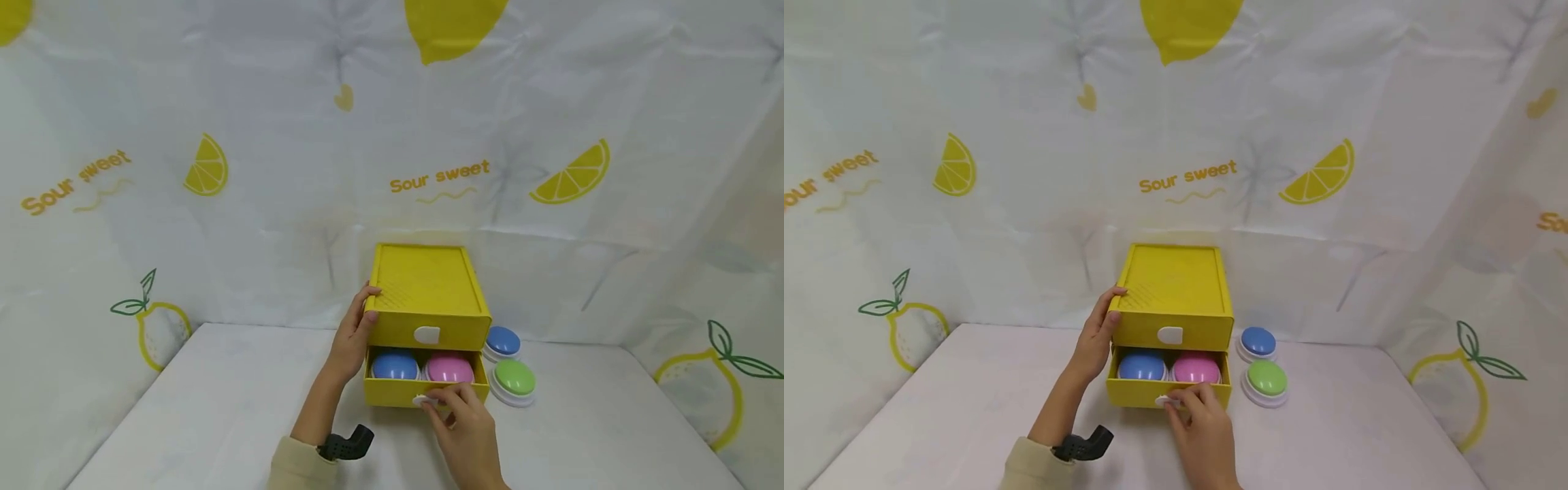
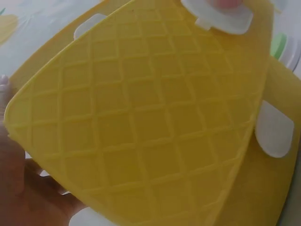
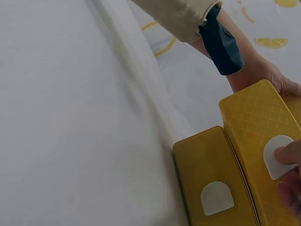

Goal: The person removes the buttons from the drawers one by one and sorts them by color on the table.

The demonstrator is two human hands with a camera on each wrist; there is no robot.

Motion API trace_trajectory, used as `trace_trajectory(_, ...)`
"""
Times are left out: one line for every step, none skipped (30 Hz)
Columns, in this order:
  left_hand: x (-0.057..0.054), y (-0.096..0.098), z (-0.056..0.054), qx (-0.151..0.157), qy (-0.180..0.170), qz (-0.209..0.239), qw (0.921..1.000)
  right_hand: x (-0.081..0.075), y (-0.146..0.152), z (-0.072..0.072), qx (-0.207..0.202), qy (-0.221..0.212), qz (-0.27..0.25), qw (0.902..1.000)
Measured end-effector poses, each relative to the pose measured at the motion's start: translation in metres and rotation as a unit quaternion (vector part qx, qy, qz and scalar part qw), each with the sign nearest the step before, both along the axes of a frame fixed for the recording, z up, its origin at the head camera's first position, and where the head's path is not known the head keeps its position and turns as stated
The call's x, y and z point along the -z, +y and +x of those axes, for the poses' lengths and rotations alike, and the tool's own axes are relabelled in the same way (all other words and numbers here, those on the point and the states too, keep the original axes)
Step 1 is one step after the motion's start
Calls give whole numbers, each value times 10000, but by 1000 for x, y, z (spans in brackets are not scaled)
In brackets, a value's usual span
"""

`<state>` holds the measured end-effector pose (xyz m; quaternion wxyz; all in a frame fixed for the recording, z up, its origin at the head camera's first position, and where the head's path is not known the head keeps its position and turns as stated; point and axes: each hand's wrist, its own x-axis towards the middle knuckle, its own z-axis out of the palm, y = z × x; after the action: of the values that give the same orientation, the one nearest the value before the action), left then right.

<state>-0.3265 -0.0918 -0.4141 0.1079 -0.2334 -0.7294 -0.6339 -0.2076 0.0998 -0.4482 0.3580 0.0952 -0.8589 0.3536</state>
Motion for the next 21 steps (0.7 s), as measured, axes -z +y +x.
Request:
trace_trajectory(-1,-1,0,37,-23,9,10000,-1,0,2,10,-28,38,10000)
trace_trajectory(-2,-1,0,68,-67,16,10000,-1,0,5,22,-14,74,10000)
trace_trajectory(-3,-2,0,85,-108,-9,9999,-2,0,7,15,-21,86,10000)
trace_trajectory(-3,-3,1,99,-128,-45,9999,-2,1,8,-4,26,105,9999)
trace_trajectory(-4,-4,2,103,-163,-103,9998,-2,1,10,-21,70,117,9999)
trace_trajectory(-4,-4,3,102,-182,-162,9997,-2,2,11,-32,83,110,9999)
trace_trajectory(-4,-6,5,74,-188,-239,9995,-2,1,13,-46,129,108,9998)
trace_trajectory(-5,-7,6,23,-204,-333,9992,-1,1,14,-47,192,114,9997)
trace_trajectory(-5,-8,8,-16,-195,-430,9989,-1,1,16,-42,222,113,9997)
trace_trajectory(-5,-9,9,-44,-184,-496,9986,0,1,17,-21,282,138,9995)
trace_trajectory(-6,-10,10,-64,-199,-564,9982,0,0,19,7,291,159,9995)
trace_trajectory(-6,-10,11,-72,-211,-602,9979,-1,0,21,44,275,174,9995)
trace_trajectory(-7,-11,12,-68,-225,-643,9977,-1,0,22,80,296,211,9993)
trace_trajectory(-7,-11,12,-54,-250,-670,9974,-1,0,24,106,286,234,9993)
trace_trajectory(-8,-11,12,-24,-263,-677,9974,-1,1,26,110,279,258,9992)
trace_trajectory(-8,-11,12,-10,-281,-677,9973,-1,1,27,101,318,288,9990)
trace_trajectory(-9,-11,12,2,-293,-677,9973,-1,1,29,95,340,312,9989)
trace_trajectory(-9,-11,12,8,-301,-671,9973,-1,2,30,100,360,336,9987)
trace_trajectory(-9,-11,11,14,-284,-677,9973,-1,3,31,83,413,364,9984)
trace_trajectory(-9,-11,11,19,-261,-678,9974,-1,4,33,67,426,397,9983)
trace_trajectory(-9,-11,12,20,-229,-673,9975,0,5,34,53,450,445,9980)
